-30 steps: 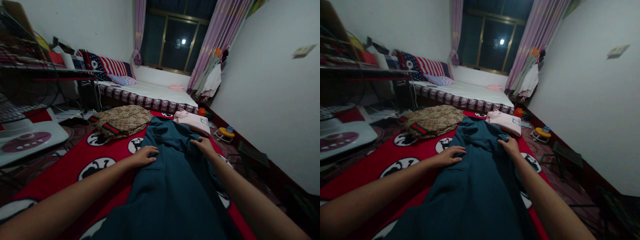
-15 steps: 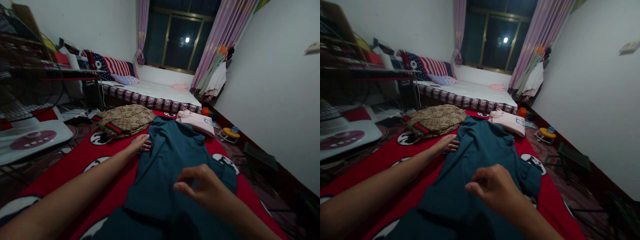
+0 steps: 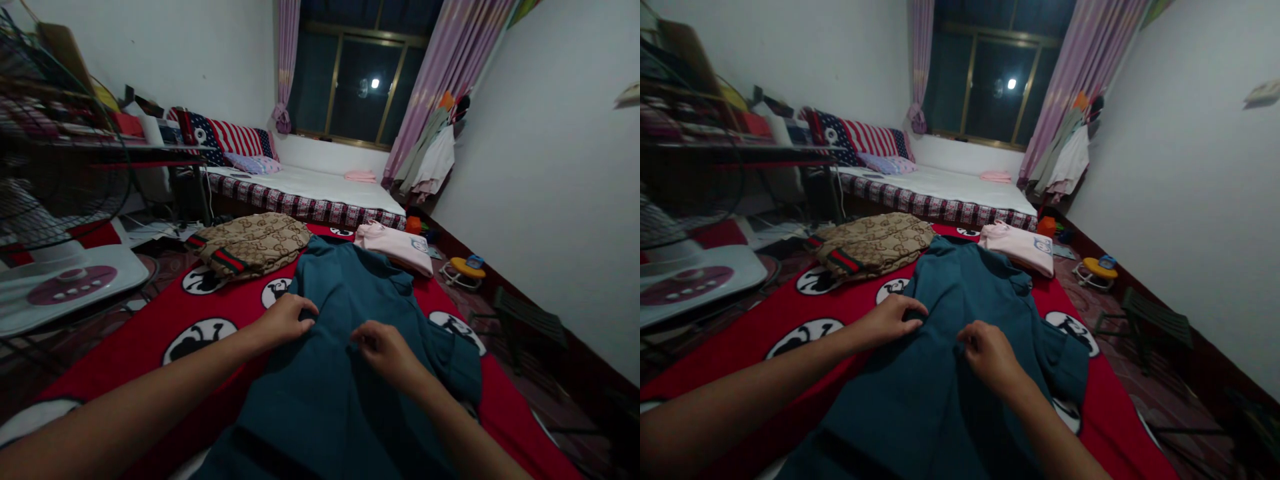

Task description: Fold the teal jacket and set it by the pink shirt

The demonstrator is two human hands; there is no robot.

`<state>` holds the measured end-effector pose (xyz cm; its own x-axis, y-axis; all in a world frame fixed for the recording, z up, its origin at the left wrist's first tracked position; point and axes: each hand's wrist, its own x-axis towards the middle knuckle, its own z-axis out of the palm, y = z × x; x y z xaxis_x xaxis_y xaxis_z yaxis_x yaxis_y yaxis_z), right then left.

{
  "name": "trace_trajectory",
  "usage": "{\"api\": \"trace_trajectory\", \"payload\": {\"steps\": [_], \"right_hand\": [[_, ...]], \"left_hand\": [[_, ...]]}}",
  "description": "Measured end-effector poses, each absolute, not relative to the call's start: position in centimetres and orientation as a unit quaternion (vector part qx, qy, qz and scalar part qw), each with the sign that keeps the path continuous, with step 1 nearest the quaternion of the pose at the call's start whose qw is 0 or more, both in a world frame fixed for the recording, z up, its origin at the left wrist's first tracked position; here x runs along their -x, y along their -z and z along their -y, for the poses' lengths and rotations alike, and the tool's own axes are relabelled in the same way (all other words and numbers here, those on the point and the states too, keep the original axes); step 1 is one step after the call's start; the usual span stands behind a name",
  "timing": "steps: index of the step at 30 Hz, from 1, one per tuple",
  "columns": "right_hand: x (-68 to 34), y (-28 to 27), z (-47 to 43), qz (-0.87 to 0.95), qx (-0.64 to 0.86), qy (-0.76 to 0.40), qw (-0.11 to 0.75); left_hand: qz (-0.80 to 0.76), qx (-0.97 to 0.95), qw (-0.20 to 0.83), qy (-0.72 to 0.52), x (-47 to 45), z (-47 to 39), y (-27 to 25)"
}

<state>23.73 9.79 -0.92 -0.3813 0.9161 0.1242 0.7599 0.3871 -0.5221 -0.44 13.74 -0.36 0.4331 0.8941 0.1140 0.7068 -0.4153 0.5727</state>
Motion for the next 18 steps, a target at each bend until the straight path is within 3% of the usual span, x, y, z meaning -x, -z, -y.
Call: {"api": "trace_trajectory", "payload": {"steps": [6, 11, 18], "right_hand": [[-20.5, 1.1, -11.3, 0.832, 0.463, -0.144, 0.269], [-18.2, 3.3, -10.5, 0.884, 0.396, -0.193, 0.155], [-18.9, 3.3, -9.7, 0.913, 0.3, -0.229, 0.155]], "left_hand": [[-0.495, -0.825, 0.272, 0.014, 1.0, -15.9, -2.7], [-0.575, -0.806, 0.101, -0.1, 0.4, -22.5, -4.2], [-0.521, -0.833, 0.164, -0.085, -3.1, -31.5, -0.3]]}}
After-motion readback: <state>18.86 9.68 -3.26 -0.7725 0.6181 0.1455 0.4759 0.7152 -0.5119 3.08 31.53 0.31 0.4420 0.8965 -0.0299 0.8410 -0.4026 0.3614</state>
